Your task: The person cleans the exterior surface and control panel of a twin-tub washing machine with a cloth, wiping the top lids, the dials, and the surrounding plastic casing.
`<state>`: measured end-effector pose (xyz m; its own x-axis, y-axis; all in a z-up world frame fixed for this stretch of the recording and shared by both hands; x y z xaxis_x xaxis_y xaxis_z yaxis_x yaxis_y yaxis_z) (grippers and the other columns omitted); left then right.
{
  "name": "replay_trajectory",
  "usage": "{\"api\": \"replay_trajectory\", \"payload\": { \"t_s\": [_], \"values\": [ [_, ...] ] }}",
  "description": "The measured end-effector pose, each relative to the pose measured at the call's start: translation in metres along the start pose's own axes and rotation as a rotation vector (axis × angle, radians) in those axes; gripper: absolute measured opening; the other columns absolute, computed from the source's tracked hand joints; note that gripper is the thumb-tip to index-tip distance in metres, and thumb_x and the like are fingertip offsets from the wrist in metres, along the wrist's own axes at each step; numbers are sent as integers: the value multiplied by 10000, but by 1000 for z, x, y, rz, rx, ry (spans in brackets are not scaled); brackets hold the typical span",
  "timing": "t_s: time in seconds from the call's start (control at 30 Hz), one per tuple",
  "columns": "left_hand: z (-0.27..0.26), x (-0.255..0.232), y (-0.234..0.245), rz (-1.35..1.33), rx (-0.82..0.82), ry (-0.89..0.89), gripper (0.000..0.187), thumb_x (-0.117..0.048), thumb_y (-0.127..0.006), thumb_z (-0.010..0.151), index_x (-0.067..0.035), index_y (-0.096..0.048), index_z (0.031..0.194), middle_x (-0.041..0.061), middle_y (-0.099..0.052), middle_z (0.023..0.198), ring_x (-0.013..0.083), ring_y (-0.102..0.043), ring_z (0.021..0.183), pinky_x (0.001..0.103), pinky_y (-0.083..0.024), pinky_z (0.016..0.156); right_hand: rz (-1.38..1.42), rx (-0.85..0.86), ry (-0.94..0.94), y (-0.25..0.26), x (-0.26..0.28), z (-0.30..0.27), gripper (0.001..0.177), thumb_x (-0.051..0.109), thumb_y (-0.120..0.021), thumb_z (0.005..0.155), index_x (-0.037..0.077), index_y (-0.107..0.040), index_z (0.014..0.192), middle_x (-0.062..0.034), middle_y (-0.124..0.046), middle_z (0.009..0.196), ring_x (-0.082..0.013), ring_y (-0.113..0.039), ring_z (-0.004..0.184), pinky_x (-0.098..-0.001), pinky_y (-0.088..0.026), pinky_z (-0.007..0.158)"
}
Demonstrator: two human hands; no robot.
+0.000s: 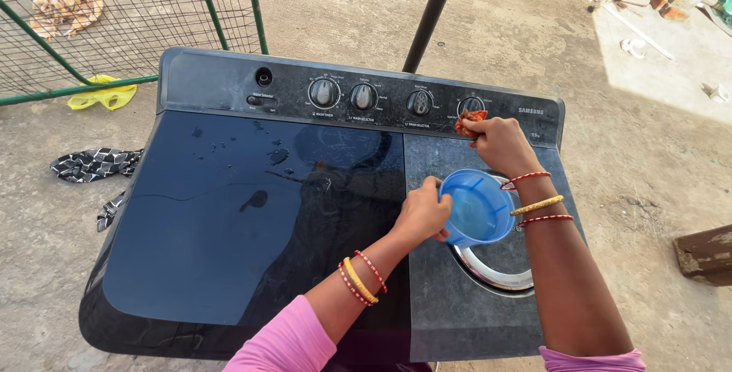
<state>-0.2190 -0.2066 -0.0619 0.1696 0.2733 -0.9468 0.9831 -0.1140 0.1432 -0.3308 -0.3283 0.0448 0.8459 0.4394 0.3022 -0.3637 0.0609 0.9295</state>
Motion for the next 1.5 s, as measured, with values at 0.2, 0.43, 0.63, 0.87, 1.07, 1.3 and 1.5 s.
{"api": "replay_trajectory", "payload": {
  "t_s": [0.2,0.43,0.63,0.87,1.07,1.3,1.5],
  "values": [
    [5,2,7,-246,-104,-215,344,-199,-589,985,-28,-612,1282,166,-737,838,256,-757,709,410,-561,555,63,-25,31,-33,75,0,349,103,-535,925,82,-756,1195,-213,-718,1130,-313,-752,964,-411,-573,901],
    [-71,31,192,92,-666,-453,156,-80,-641,909,-41,-748,1016,130,-754,903,284,-756,800,400,-589,746,-26,69,-85,-162,111,0,1002,727,-424,895,39,-213,1592,-207,-204,1655,-397,-213,1505,-537,-143,1196],
    [-138,51,335,573,-1140,-396,250,-220,-723,935,-87,-729,1147,174,-601,1292,450,-382,1375,530,-344,1131,-47,21,-43,-194,167,29,1129,821,-346,919,-36,-103,1614,-245,-145,1680,-402,-119,1565,-527,-69,1242],
    [-128,100,402,743,-1218,-197,566,-515,-566,1024,-69,-617,1368,222,-484,1509,460,-207,1511,613,-171,1198,-131,120,116,-260,330,46,1129,830,-341,895,-20,-121,1606,-220,-146,1674,-363,-61,1572,-503,-7,1242],
    [-143,113,414,294,-1219,-458,645,-500,-501,1073,12,-483,1465,241,-488,1550,482,-258,1556,569,-204,1273,-69,143,226,-270,368,77,1082,809,-324,914,12,-125,1619,-177,-117,1698,-356,-70,1565,-517,-4,1241],
    [-144,118,416,187,-1212,-550,685,-497,-520,1072,34,-437,1496,268,-485,1553,453,-277,1557,534,-207,1270,-56,156,520,-303,444,54,888,636,-420,975,101,-160,1634,-150,-145,1705,-333,-93,1585,-531,-54,1254],
    [-144,129,424,4,-1175,-584,730,-540,-606,1002,15,-484,1461,218,-549,1500,374,-450,1478,467,-360,1191,-187,190,616,-291,457,-1,827,466,-491,925,185,-175,1635,-79,-186,1699,-293,-128,1566,-628,-59,1204]
  ]
}}
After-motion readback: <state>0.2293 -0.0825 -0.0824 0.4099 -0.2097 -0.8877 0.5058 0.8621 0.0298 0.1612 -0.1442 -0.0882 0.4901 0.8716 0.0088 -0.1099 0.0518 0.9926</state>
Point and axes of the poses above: each hand's wrist, its own z-axis towards the middle knuckle, its own y-axis out of the back of the hand, x = y × z, the point moved 10 cm from there along z, towards the middle knuckle
